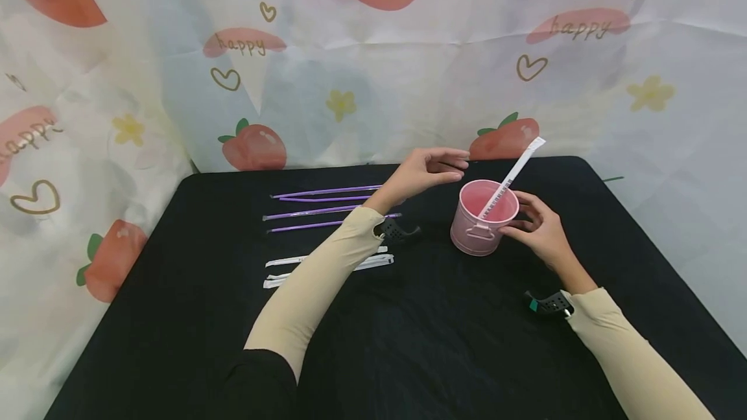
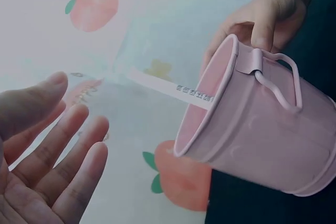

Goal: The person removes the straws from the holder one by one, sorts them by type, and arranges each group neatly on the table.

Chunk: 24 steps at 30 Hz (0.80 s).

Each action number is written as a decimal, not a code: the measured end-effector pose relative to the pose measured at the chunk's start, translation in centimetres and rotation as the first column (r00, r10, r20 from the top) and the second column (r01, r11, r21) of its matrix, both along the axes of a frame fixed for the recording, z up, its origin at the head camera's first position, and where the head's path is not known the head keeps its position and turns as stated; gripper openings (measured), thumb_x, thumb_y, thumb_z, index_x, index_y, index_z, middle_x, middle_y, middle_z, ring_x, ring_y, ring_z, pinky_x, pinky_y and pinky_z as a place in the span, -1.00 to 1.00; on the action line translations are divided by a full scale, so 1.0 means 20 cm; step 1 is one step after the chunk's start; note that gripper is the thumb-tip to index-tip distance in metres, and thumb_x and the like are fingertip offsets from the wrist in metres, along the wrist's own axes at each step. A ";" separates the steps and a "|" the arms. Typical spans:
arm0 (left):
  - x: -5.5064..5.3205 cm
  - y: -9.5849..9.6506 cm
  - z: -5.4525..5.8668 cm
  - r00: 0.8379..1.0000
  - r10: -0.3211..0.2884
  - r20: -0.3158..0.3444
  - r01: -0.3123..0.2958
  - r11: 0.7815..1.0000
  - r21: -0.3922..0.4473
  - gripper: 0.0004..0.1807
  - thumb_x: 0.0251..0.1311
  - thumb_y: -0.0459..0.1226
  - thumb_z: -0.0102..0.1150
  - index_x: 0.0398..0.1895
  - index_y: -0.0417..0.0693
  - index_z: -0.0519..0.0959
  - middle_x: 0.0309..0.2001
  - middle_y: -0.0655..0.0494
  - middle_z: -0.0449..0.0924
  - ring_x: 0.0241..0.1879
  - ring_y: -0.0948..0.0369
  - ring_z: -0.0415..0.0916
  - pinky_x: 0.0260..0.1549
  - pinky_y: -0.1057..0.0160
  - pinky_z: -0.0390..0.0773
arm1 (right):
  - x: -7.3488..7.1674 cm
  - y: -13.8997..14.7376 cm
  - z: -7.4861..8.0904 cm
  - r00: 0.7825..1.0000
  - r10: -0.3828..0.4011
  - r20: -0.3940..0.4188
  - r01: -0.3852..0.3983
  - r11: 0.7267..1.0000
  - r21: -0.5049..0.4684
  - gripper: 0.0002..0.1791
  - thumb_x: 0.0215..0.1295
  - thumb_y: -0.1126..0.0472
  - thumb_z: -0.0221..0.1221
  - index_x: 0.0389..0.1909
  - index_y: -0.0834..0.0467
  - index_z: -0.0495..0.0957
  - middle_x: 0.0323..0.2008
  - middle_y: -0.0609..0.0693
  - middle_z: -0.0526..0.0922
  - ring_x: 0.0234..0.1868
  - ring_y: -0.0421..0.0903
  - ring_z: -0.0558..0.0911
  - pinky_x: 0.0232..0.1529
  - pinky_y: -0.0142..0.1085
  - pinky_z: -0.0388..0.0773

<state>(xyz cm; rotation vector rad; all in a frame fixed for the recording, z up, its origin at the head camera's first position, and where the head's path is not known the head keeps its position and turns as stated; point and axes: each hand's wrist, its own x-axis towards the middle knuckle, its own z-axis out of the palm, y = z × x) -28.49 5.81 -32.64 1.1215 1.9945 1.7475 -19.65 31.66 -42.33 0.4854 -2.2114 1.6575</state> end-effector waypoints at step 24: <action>-0.10 0.44 -0.11 0.999 0.037 0.019 -0.033 0.985 -0.171 -0.55 0.18 -0.33 0.21 0.17 -0.15 0.47 0.05 -0.06 0.59 0.00 0.24 0.57 -0.12 0.52 0.53 | 0.00 0.02 -0.01 1.000 -0.013 0.005 0.012 0.999 0.053 -0.26 -0.04 0.61 0.27 0.24 0.38 0.26 0.04 -0.30 0.45 -0.01 -0.39 0.52 -0.14 -0.64 0.51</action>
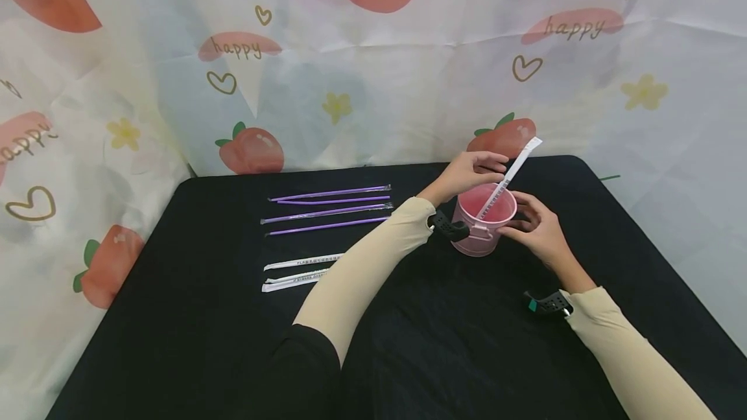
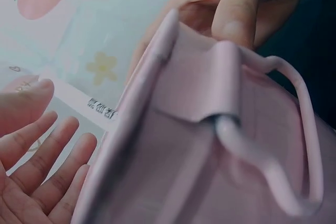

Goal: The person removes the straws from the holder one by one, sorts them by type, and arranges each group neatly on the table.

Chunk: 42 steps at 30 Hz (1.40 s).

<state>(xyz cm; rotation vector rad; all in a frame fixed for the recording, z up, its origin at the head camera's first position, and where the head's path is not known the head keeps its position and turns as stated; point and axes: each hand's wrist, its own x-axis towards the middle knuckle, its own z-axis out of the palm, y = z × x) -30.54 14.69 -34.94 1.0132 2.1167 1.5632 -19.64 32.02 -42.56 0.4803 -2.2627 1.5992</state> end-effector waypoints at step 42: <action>0.04 0.07 -0.05 0.974 0.066 -0.219 -0.109 0.975 -0.192 -0.77 0.14 -0.26 0.26 -0.11 -0.05 0.68 -0.18 0.17 0.71 -0.21 0.44 0.56 -0.20 0.62 0.42 | 0.00 -0.02 0.02 0.999 0.033 -0.011 -0.033 0.998 -0.056 -0.28 -0.05 0.66 0.23 0.22 0.36 0.29 0.05 -0.25 0.45 -0.02 -0.42 0.52 -0.15 -0.64 0.51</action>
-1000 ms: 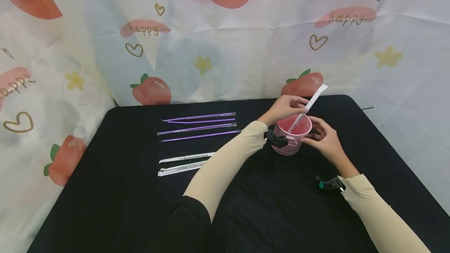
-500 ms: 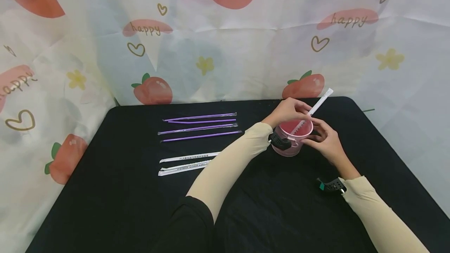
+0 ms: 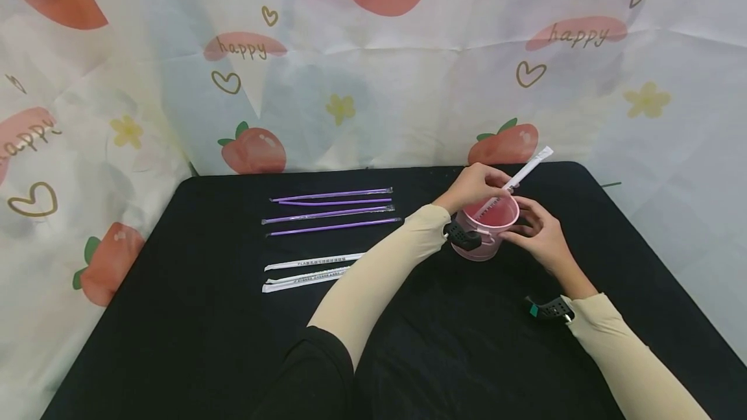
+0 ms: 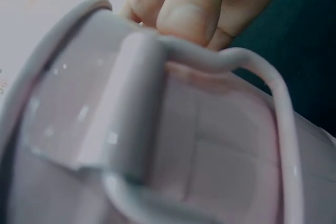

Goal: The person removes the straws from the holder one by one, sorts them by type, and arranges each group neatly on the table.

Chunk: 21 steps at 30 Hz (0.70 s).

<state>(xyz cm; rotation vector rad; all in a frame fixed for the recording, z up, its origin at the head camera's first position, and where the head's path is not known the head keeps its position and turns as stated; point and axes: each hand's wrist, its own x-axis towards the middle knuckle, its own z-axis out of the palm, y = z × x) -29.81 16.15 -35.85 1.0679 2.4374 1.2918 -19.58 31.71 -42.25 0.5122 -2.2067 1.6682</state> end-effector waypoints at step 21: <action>-0.03 -0.04 0.07 0.995 0.027 0.093 -0.045 0.981 0.191 -0.70 0.16 -0.33 0.22 -0.02 -0.17 0.62 -0.20 0.00 0.72 -0.26 0.33 0.67 -0.29 0.57 0.54 | 0.00 0.01 -0.01 1.000 -0.006 -0.007 0.007 1.000 0.008 -0.25 -0.07 0.67 0.24 0.23 0.41 0.26 0.08 -0.28 0.46 0.00 -0.40 0.52 -0.15 -0.62 0.52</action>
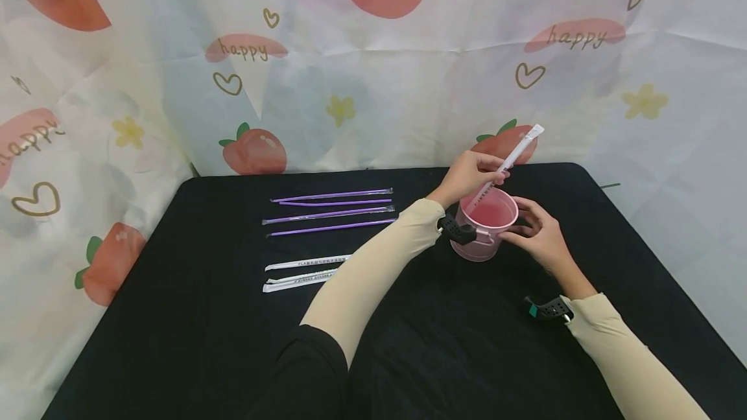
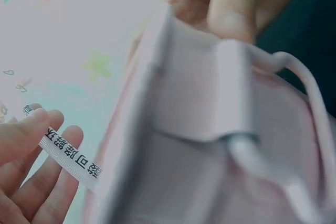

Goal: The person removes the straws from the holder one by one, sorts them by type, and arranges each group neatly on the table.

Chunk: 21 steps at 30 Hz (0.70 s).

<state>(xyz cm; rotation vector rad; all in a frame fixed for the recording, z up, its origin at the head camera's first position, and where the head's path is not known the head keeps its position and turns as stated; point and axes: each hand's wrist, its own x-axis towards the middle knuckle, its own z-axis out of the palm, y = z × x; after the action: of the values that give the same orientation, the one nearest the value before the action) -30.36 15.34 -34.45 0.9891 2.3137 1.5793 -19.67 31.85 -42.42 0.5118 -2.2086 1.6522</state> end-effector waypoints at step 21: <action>0.05 -0.10 0.29 0.998 0.001 0.070 -0.016 0.978 0.208 -0.62 0.15 -0.35 0.21 0.08 -0.18 0.56 -0.11 -0.14 0.68 -0.18 0.16 0.68 -0.33 0.45 0.60 | 0.00 0.00 0.01 1.000 0.013 -0.013 -0.013 1.000 -0.012 -0.25 -0.09 0.65 0.27 0.22 0.40 0.28 0.07 -0.27 0.47 0.00 -0.37 0.53 -0.16 -0.63 0.52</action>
<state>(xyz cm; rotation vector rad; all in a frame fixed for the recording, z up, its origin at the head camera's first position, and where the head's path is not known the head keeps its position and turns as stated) -29.37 13.32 -28.62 0.9510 2.1425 1.8589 -19.65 31.79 -42.23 0.5328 -2.1899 1.6631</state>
